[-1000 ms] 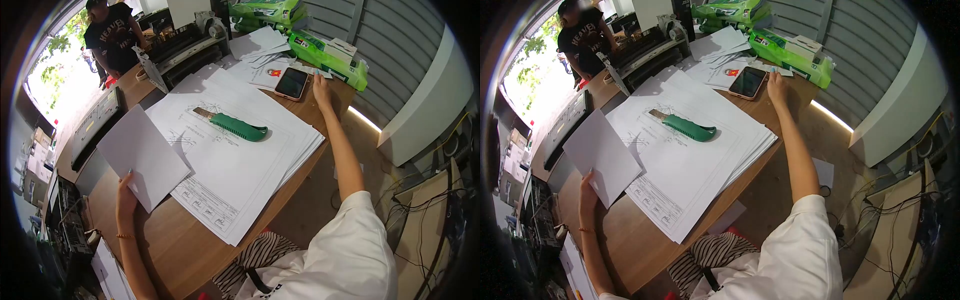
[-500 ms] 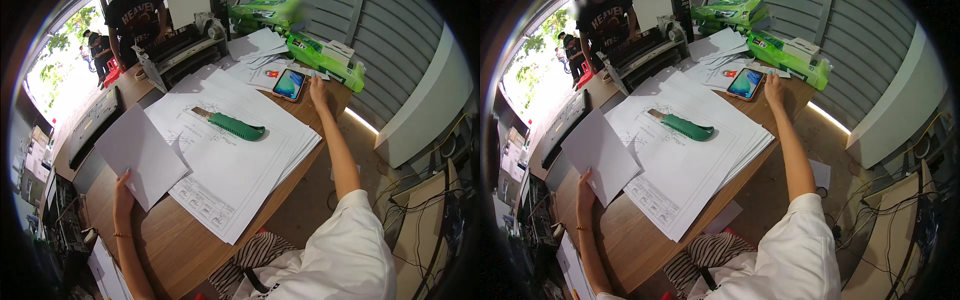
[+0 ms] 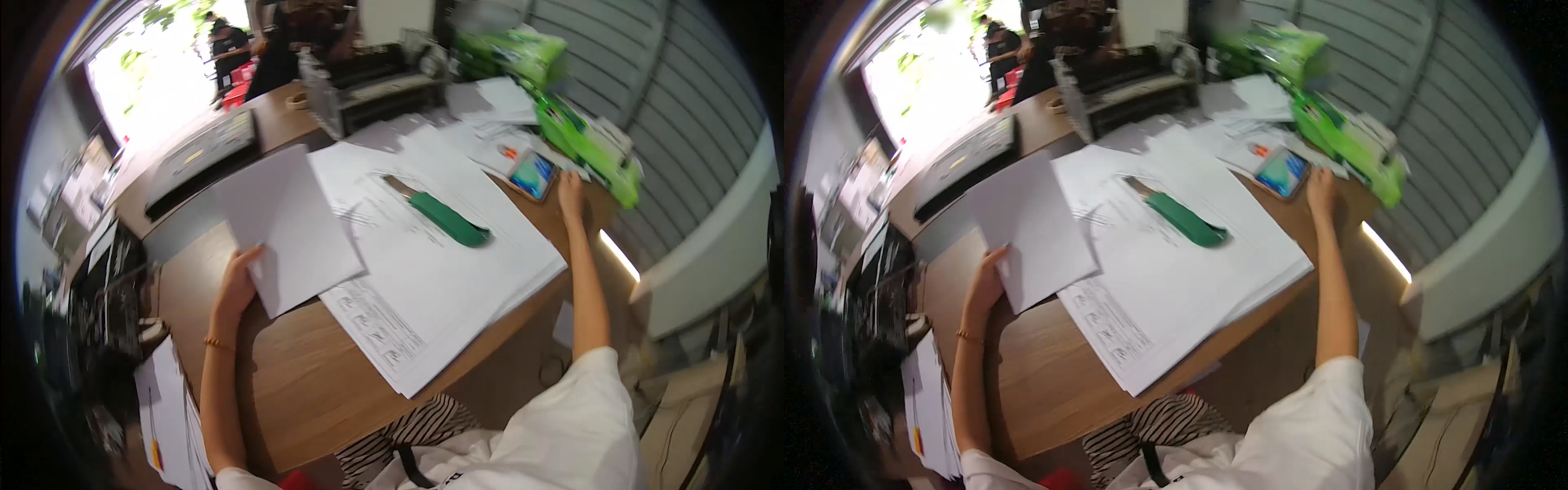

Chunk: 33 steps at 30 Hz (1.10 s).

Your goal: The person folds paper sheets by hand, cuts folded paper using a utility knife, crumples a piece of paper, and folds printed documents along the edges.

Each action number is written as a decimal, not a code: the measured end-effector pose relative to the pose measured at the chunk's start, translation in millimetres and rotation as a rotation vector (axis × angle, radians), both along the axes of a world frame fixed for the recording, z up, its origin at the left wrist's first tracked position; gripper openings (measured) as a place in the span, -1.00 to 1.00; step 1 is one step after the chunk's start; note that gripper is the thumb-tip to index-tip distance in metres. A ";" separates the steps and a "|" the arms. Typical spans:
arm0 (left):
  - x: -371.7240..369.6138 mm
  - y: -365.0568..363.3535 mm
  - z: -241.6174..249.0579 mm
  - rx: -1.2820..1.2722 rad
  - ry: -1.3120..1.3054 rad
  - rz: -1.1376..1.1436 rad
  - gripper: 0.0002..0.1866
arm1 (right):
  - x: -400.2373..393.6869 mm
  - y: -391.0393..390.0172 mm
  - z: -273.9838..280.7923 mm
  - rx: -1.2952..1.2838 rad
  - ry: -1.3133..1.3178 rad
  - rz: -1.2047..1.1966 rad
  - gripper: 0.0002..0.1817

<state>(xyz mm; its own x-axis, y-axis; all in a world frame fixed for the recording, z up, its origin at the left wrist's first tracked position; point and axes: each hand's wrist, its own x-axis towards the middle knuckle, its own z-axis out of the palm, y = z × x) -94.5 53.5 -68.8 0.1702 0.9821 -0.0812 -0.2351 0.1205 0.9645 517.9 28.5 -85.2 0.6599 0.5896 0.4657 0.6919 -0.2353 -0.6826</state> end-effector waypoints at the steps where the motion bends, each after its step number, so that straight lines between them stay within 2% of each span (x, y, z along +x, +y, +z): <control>1: -2.7 4.8 -4.0 0.014 -0.023 -0.071 -0.70 | 3.0 4.6 -8.8 0.117 -0.021 -0.013 -0.54; 2: -0.9 4.3 -5.5 -0.001 -0.029 -0.032 -0.70 | 9.3 9.0 -16.5 0.173 0.058 0.016 -0.51; 3: -1.5 4.3 -5.0 -0.014 0.013 -0.024 -0.70 | 8.9 5.3 -12.3 0.105 -0.003 0.015 -0.51; 4: 0.6 1.6 -4.0 -0.002 0.024 -0.019 -0.66 | 29.9 10.6 -26.0 0.135 0.072 0.115 -0.51; 7: 8.2 -1.9 6.9 -0.069 -0.007 -0.040 -0.61 | 56.6 18.1 -40.4 0.115 -0.039 0.111 -0.52; 8: 8.5 -3.8 10.0 -0.061 -0.021 -0.002 -0.61 | 36.6 8.8 -25.7 0.120 0.011 0.132 -0.54; 9: 9.2 -5.3 12.6 -0.061 -0.019 -0.037 -0.63 | 49.8 13.7 -32.1 0.060 -0.051 0.110 -0.53; 10: 9.9 -6.5 13.9 -0.060 -0.020 -0.075 -0.65 | 37.8 8.8 -23.9 0.067 0.006 0.116 -0.53; 11: 10.2 -6.6 14.0 -0.054 -0.039 -0.044 -0.65 | 52.9 15.6 -35.2 0.104 -0.054 0.129 -0.55; 13: 10.1 -6.2 14.5 -0.039 -0.106 -0.138 -0.66 | 52.4 15.0 -32.1 0.105 -0.081 0.125 -0.58; 17: 12.3 -7.8 15.5 -0.038 -0.068 -0.064 -0.68 | 48.6 12.4 -30.0 0.069 -0.113 0.101 -0.61; 19: 11.5 -4.3 12.3 -0.030 -0.096 -0.133 -0.70 | 45.6 10.1 -28.1 0.063 -0.093 0.111 -0.61; 27: 11.9 -4.1 12.3 -0.034 -0.101 -0.133 -0.69 | 48.5 12.0 -30.2 0.065 -0.074 0.135 -0.64; 30: 11.1 -5.5 14.1 -0.043 -0.104 -0.135 -0.69 | 49.8 15.3 -32.2 0.192 -0.101 0.120 -0.66; 33: 12.9 -7.4 15.7 -0.048 -0.137 -0.132 -0.69 | 14.0 17.2 7.1 0.288 -0.417 0.089 -0.68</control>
<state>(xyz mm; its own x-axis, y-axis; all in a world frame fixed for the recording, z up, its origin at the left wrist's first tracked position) -81.5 46.1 -53.1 0.3098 0.9461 -0.0945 -0.3431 0.2040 0.9169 531.9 45.7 -78.1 0.3367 0.4437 0.8305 0.9278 -0.0061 -0.3729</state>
